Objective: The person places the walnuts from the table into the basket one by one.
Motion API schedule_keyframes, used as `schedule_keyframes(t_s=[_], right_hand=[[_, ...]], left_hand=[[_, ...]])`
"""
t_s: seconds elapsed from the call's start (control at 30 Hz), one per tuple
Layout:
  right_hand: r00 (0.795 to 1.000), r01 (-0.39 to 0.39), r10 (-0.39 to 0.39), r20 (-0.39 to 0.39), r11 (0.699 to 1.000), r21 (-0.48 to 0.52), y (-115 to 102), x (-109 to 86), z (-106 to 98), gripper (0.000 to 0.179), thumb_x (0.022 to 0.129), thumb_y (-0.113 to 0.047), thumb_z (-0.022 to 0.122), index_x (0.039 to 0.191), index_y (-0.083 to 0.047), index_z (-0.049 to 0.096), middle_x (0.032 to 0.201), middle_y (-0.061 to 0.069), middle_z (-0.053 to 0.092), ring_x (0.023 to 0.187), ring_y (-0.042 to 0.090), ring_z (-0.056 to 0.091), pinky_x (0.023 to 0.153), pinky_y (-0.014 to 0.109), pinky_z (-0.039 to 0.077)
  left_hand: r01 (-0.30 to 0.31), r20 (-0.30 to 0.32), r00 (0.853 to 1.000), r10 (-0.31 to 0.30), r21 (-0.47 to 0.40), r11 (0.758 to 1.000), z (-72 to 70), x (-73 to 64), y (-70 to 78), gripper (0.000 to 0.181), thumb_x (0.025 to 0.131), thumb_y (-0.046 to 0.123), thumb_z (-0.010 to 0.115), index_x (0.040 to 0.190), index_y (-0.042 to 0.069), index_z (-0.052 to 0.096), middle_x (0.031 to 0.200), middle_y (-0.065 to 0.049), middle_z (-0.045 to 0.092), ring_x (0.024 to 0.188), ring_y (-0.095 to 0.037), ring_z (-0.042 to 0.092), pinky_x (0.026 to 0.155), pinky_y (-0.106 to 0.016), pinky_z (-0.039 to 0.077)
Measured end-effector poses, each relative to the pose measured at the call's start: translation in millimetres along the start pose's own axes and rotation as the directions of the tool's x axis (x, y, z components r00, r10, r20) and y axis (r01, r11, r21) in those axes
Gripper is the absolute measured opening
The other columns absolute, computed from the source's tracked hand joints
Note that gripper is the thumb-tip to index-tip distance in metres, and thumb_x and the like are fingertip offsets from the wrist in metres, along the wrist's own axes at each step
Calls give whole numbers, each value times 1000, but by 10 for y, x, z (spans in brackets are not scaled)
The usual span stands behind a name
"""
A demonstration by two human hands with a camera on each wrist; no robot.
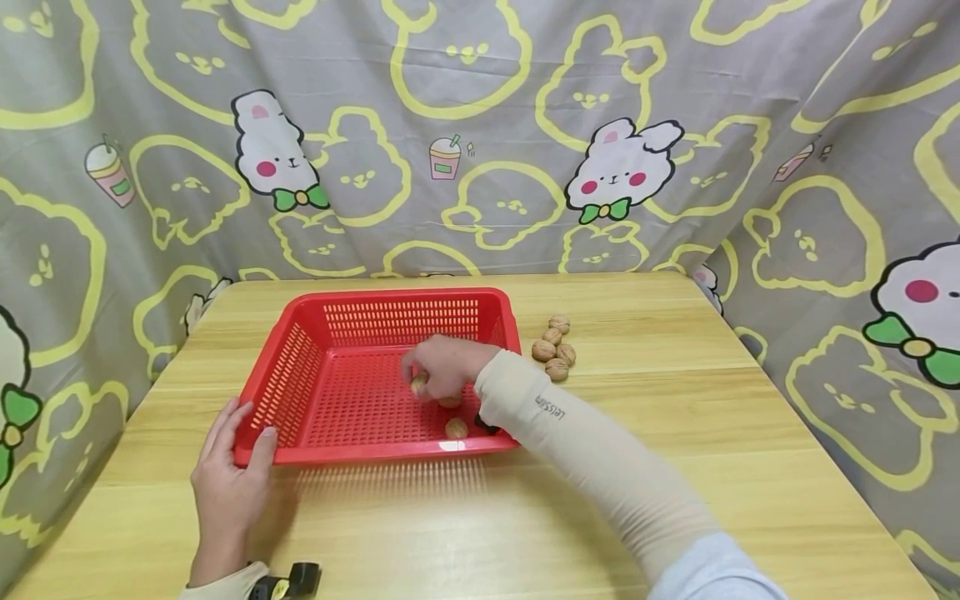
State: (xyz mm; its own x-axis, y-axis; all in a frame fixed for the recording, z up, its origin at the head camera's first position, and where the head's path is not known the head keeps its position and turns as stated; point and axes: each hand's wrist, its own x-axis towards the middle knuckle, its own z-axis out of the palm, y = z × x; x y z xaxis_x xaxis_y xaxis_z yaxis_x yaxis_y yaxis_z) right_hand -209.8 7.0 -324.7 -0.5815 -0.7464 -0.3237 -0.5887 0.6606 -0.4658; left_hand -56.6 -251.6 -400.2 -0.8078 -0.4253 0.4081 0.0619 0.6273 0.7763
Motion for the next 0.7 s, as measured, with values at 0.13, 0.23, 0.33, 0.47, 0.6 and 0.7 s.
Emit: schedule_keyframes(t_s=[0.13, 0.23, 0.33, 0.47, 0.6, 0.7], right_hand=[[999, 0, 2, 50, 999, -38, -28, 24, 62, 18, 89, -17, 70, 107, -16, 68, 83, -1, 60, 66, 12, 55, 62, 25, 49], [997, 3, 3, 72, 997, -81, -52, 40, 96, 15, 88, -21, 72, 102, -19, 70, 87, -4, 61, 76, 13, 55, 67, 25, 48], [996, 4, 6, 91, 994, -109, -70, 57, 121, 12, 87, -23, 73, 98, -21, 70, 89, -6, 62, 82, 13, 55, 71, 26, 48], [994, -13, 27, 110, 992, -122, -89, 70, 138, 10, 87, -24, 73, 96, -23, 70, 91, -7, 61, 84, 13, 54, 72, 27, 48], [990, -42, 62, 127, 987, -154, -106, 64, 141, 10, 86, -26, 74, 94, -27, 69, 92, -9, 60, 86, 13, 53, 73, 29, 48], [988, -59, 81, 134, 985, -160, -112, 55, 143, 10, 85, -26, 74, 92, -29, 69, 92, -9, 60, 88, 13, 53, 73, 30, 48]], left_hand=[[-2, 4, 1000, 2, -7, 1000, -4, 1, -2, 43, 91, 14, 64, 133, 1, 56, 147, -11, 44, 132, -34, 42, 95, -6, 32], [-4, 5, 1000, 4, -9, 1000, -7, 2, 3, 43, 92, 14, 63, 132, 1, 56, 147, -11, 44, 132, -34, 42, 95, -6, 32], [2, 3, 1000, -2, 0, 1000, -7, 5, 5, 43, 92, 14, 64, 133, 2, 56, 147, -9, 44, 131, -33, 43, 94, -5, 32], [10, 3, 1000, -10, 11, 1000, -7, 11, 12, 43, 92, 15, 63, 133, 2, 56, 147, -8, 44, 131, -33, 43, 92, -5, 32], [11, 2, 1000, -11, 8, 1000, -2, 8, 17, 43, 92, 15, 63, 132, 2, 57, 147, -8, 44, 131, -33, 43, 92, -4, 32], [10, 1, 1000, -10, 0, 1000, -2, 6, 21, 43, 92, 14, 63, 132, 2, 57, 147, -8, 44, 131, -33, 43, 92, -5, 33]])
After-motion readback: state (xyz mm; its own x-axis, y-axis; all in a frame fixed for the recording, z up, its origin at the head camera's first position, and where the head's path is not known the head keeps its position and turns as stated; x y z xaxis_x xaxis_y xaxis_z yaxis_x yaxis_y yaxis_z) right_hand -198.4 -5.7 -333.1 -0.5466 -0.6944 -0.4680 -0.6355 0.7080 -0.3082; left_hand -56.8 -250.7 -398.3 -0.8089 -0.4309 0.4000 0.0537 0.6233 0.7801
